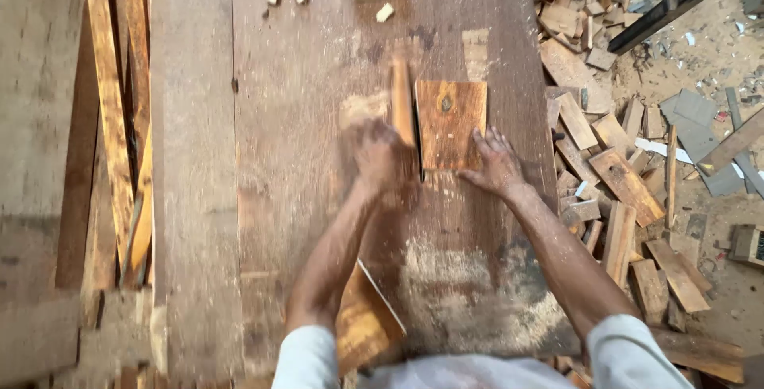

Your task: Cutting small pieces of wood using a circular saw.

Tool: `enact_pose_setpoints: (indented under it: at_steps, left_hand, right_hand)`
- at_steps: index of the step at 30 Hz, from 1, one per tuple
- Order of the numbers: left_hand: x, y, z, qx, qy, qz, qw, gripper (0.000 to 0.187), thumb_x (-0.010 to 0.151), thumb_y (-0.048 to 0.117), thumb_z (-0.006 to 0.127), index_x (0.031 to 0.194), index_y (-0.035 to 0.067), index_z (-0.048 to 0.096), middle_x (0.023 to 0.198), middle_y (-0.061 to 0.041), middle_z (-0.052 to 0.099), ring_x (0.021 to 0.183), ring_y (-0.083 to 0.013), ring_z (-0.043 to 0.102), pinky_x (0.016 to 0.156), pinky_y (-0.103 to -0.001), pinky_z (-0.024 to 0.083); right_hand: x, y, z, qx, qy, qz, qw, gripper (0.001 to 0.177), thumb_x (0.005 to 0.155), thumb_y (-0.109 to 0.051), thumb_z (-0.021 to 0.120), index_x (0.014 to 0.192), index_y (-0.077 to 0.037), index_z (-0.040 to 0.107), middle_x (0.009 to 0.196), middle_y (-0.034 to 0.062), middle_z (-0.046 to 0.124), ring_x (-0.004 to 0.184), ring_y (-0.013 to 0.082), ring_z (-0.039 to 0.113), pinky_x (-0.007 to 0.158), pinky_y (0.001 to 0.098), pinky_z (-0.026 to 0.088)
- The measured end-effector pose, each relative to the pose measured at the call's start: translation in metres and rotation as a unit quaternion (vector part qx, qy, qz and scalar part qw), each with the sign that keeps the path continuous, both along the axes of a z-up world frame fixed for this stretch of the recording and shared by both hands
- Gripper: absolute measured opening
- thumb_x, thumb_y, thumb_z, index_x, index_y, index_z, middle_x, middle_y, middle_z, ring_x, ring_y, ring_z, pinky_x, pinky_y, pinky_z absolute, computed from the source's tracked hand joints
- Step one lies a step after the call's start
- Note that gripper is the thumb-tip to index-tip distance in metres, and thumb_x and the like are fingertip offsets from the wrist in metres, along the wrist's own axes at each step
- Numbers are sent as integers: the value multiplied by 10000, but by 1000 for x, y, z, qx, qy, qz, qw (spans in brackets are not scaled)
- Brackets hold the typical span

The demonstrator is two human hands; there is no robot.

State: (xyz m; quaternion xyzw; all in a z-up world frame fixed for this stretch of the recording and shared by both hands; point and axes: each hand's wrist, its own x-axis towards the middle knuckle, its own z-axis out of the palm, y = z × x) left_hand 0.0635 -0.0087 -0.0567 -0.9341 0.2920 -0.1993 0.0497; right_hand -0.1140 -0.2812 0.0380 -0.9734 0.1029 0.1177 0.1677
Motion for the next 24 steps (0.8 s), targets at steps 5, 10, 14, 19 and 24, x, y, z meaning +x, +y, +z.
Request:
enact_pose_setpoints:
  at_steps: [5, 10, 14, 19, 24]
  left_hand:
    - [171, 4, 206, -290, 164, 321, 886, 897, 958, 555, 617, 1525, -35, 250, 1627, -308, 171, 1493, -377, 313, 1212, -566, 250]
    - [132, 85, 233, -340, -25, 205, 918, 707, 1033, 367, 762, 1563, 77, 393, 1678, -260, 242, 1536, -409, 371, 1257, -544, 366]
    - [-13, 155, 182, -278, 95, 118, 949, 667, 1004, 280, 761, 1539, 43, 441, 1639, -249, 378, 1513, -425, 387, 1241, -576, 342]
    - [-178, 214, 131, -293, 245, 232, 895, 704, 889, 417, 743, 1442, 39, 525, 1530, -250, 441, 1408, -466, 389, 1149, -604, 319]
    - [-240, 230, 103, -225, 180, 198, 937, 539, 969, 393, 745, 1397, 88, 624, 1535, -164, 555, 1422, -409, 463, 1229, -592, 360]
  right_hand:
    - [12, 2, 41, -25, 47, 0, 999, 1203, 748, -721, 730, 1630, -169, 123, 1687, 244, 82, 1550, 394, 140, 1239, 559, 168]
    - [20, 5, 28, 25, 121, -10, 992, 1236, 677, -741, 756, 1651, -338, 112, 1688, 292, -78, 1537, 444, 44, 1198, 615, 142]
    - [5, 5, 9, 29, 27, 19, 999, 1135, 682, -764, 763, 1613, -385, 236, 1653, 341, -7, 1559, 454, 9, 1245, 589, 100]
    - [-49, 17, 9, 53, -57, 32, 996, 1088, 676, -731, 793, 1601, -403, 324, 1629, 383, 112, 1564, 486, 84, 1262, 583, 175]
    - [-96, 41, 16, 79, -103, 39, 991, 1078, 702, -680, 840, 1610, -350, 361, 1608, 367, 213, 1557, 506, 164, 1267, 616, 243]
